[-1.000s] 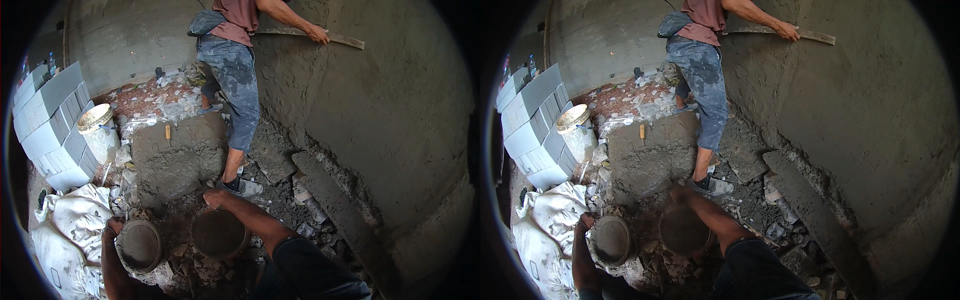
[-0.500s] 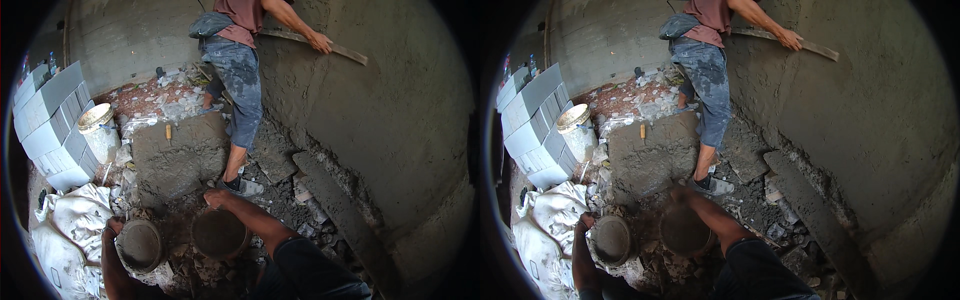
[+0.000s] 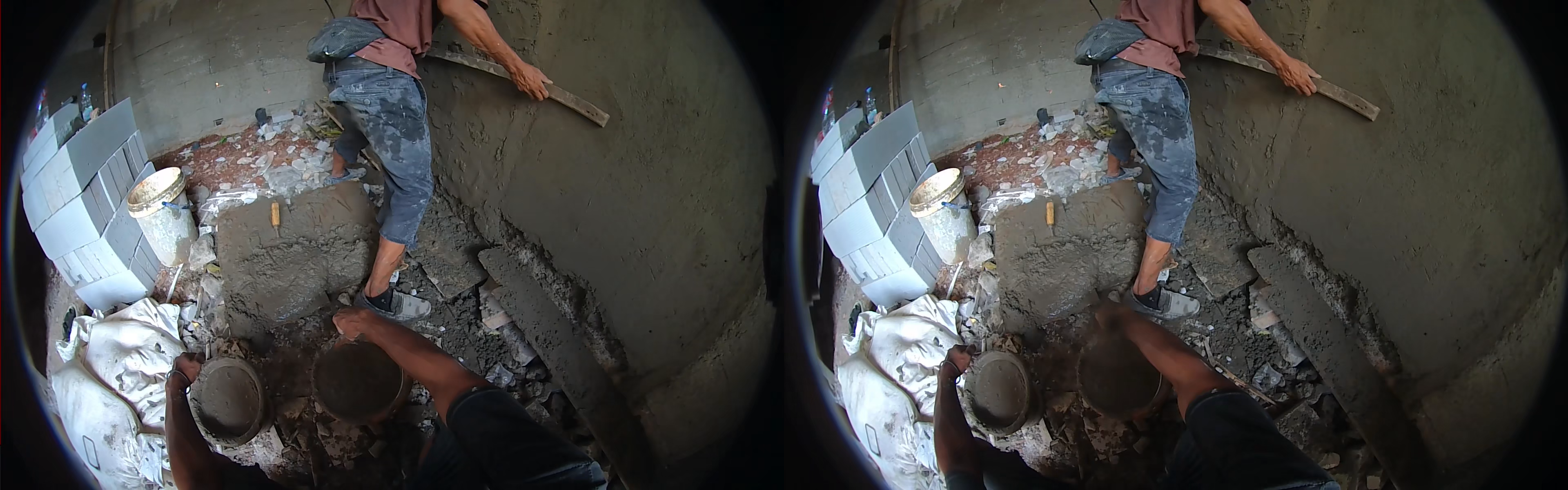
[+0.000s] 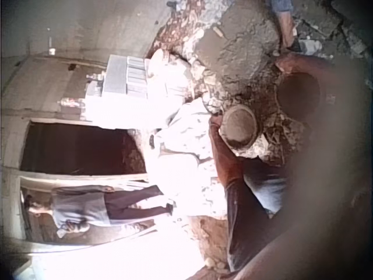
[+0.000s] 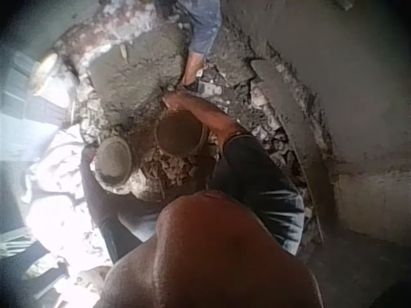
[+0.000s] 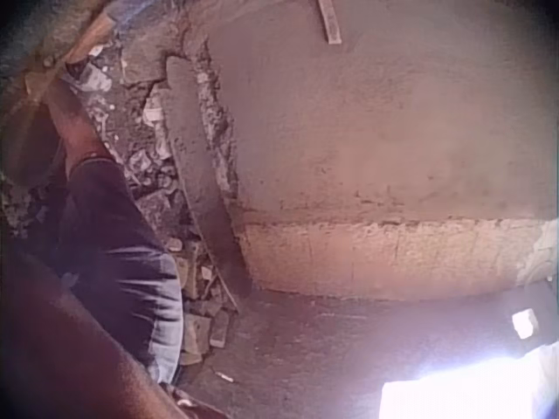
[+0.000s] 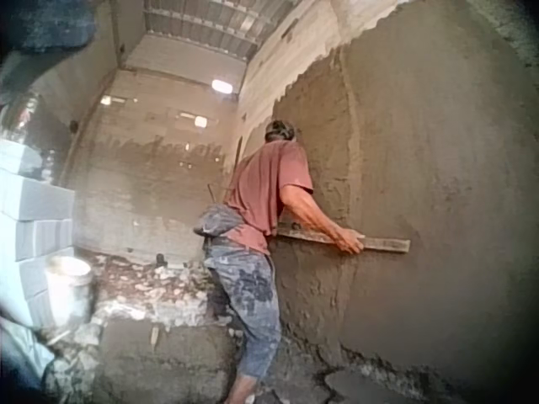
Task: The person holds containers of mortar while a coworker applies mortar to a wall using a trowel and levels it with a wooden board.
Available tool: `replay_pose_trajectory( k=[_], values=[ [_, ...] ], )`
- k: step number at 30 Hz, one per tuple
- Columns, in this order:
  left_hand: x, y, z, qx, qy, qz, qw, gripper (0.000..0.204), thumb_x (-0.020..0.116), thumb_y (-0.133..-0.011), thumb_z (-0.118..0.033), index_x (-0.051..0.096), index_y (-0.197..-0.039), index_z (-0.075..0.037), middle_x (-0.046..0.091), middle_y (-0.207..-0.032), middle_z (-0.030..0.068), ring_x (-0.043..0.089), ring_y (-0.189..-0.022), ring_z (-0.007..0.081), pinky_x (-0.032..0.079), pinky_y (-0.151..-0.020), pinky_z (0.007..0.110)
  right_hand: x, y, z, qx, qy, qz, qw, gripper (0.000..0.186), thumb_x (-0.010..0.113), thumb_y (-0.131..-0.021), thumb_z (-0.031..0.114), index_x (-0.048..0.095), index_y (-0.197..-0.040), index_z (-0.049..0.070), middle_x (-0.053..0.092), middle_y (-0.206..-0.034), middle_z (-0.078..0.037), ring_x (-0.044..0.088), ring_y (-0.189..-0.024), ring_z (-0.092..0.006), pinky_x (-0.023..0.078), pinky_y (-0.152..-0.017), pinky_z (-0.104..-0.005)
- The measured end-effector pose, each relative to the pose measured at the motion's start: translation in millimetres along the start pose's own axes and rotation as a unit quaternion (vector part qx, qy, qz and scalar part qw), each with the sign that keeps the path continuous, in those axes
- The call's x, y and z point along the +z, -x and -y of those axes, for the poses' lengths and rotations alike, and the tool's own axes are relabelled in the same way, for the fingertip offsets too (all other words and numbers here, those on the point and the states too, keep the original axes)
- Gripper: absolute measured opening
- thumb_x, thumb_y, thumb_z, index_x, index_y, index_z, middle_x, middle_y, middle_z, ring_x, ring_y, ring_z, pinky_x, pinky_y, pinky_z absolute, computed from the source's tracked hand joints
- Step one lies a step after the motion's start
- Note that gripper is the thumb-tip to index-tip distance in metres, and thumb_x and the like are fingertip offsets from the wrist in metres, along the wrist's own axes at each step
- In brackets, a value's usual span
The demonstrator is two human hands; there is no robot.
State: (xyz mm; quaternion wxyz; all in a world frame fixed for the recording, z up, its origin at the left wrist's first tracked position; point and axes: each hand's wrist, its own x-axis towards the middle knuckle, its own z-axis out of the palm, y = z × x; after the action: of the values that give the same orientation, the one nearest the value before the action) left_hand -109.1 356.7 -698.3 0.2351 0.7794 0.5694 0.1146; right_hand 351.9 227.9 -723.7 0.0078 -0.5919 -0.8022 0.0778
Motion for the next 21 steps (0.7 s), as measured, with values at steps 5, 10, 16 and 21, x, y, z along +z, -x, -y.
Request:
replay_pose_trajectory(
  k=[5,10,16,21],
  values=[
    [-9,12,-32,-0.024,0.031,0.018,0.999,0.044,0.045,-0.078,-0.038,0.062,-0.084,0.002,0.059,-0.084,0.0265,0.058,-0.084,0.0400,0.045,-0.076,0.040,9,-4,-13,-0.020,0.015,0.029,0.999,0.057,0.068,-0.061,0.057,0.060,-0.071,0.002,0.060,-0.079,-0.014,0.058,-0.080,-0.0301,0.047,-0.070,-0.0375],
    [-9,12,-21,-0.025,0.021,0.013,0.999,0.043,0.043,-0.078,-0.037,0.062,-0.083,0.002,0.059,-0.084,0.0263,0.057,-0.085,0.0402,0.044,-0.076,0.040,11,-8,-12,-0.040,0.028,0.023,0.999,0.057,0.068,-0.060,0.058,0.059,-0.072,0.004,0.059,-0.077,-0.013,0.057,-0.081,-0.0297,0.046,-0.071,-0.0369],
    [-5,4,-13,-0.022,0.008,0.025,0.999,0.043,0.040,-0.079,-0.036,0.061,-0.084,0.001,0.058,-0.087,0.0256,0.056,-0.088,0.0402,0.043,-0.078,0.041,15,-8,-13,-0.044,0.036,0.010,0.998,0.057,0.068,-0.058,0.060,0.058,-0.070,0.005,0.058,-0.075,-0.012,0.057,-0.080,-0.0293,0.046,-0.071,-0.0369],
    [-5,5,-16,-0.015,-0.004,0.022,1.000,0.043,0.040,-0.079,-0.036,0.061,-0.083,0.001,0.058,-0.086,0.0257,0.056,-0.087,0.0406,0.043,-0.077,0.041,14,-11,-14,-0.039,0.026,0.033,0.998,0.047,0.071,-0.061,0.048,0.059,-0.071,0.004,0.059,-0.075,-0.013,0.058,-0.078,-0.0288,0.047,-0.068,-0.0370]
  ],
)
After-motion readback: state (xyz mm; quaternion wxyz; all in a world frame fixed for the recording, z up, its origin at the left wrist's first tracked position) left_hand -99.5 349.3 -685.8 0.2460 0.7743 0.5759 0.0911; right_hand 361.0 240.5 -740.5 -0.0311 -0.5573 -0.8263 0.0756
